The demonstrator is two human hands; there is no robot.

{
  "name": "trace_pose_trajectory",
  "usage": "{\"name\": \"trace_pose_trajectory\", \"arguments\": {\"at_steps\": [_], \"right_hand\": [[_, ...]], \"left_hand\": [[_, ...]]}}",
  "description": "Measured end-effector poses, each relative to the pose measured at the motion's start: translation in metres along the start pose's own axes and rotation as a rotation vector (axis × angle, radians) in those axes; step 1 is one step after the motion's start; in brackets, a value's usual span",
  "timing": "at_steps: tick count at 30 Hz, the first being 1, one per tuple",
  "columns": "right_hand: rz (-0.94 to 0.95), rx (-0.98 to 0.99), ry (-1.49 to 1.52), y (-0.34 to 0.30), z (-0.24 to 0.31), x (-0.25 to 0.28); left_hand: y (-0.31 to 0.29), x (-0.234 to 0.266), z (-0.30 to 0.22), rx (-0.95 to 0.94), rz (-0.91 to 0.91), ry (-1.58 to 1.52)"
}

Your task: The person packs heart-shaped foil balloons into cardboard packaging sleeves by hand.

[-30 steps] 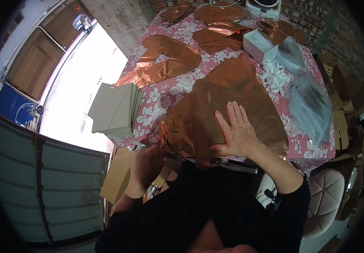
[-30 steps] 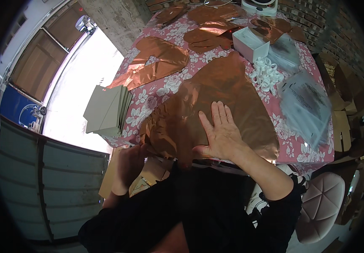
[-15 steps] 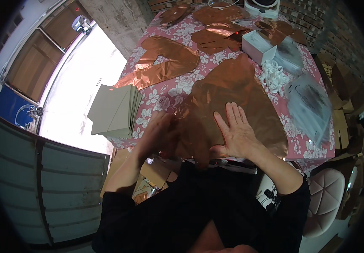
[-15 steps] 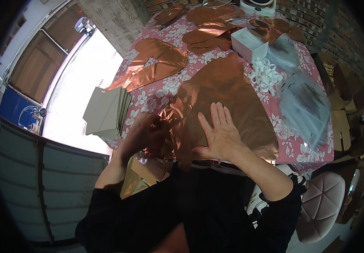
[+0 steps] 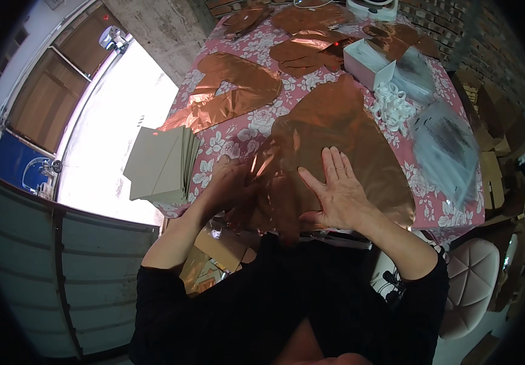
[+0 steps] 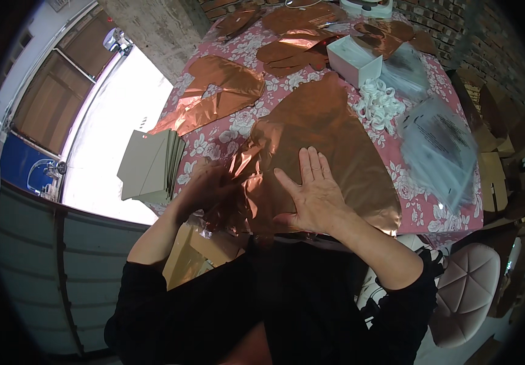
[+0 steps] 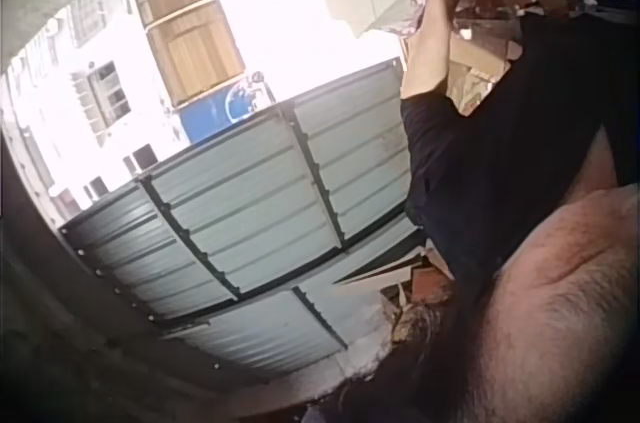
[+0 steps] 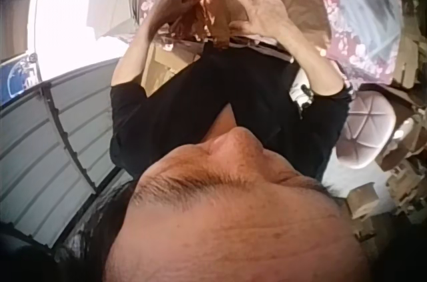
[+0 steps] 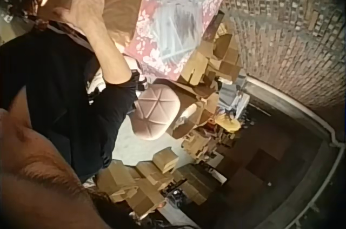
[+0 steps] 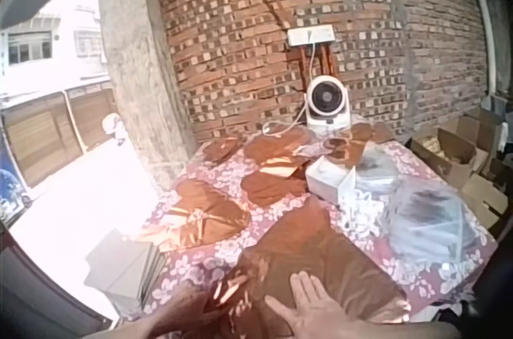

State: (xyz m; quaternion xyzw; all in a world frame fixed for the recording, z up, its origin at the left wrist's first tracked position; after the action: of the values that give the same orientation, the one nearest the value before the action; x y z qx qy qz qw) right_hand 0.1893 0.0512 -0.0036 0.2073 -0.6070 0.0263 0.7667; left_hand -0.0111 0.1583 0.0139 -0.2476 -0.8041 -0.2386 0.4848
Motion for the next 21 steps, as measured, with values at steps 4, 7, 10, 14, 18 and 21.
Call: {"name": "trace_pose_trajectory", "arguments": {"at_steps": [4, 7, 10, 14, 18, 21], "right_hand": [[-0.003, -0.013, 0.005, 0.000, -0.001, 0.000], [0.002, -0.010, 0.014, 0.000, -0.001, 0.001], [0.003, -0.019, 0.019, 0.000, -0.001, 0.001], [0.006, -0.025, 0.037, 0.000, 0.000, 0.001], [0.027, -0.044, 0.047, 0.000, -0.001, 0.001], [0.040, -0.053, 0.033, 0.000, -0.003, 0.000]], "left_hand": [[0.007, -0.004, 0.000, 0.089, 0.207, 0.062], [0.010, 0.002, 0.003, 0.127, 0.241, 0.057], [0.015, 0.009, 0.000, 0.144, 0.258, -0.125], [0.022, 0.008, 0.003, 0.164, 0.241, -0.354], [0.018, 0.006, 0.001, 0.471, 0.600, -0.238], [0.021, 0.008, -0.005, 0.383, 0.431, -0.320]]}}
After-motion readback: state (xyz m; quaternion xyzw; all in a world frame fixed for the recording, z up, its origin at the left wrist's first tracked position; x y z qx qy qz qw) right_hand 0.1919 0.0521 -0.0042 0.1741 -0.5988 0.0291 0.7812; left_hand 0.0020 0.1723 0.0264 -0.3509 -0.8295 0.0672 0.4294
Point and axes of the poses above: each hand's wrist, its own y-axis towards the middle knuckle, its own x-axis out of the back of the hand, z = x × y, the point moved 6 cm from there along y, towards the middle knuckle, and after that the axes turned 9 degrees about -z, right-handed, at the moved point
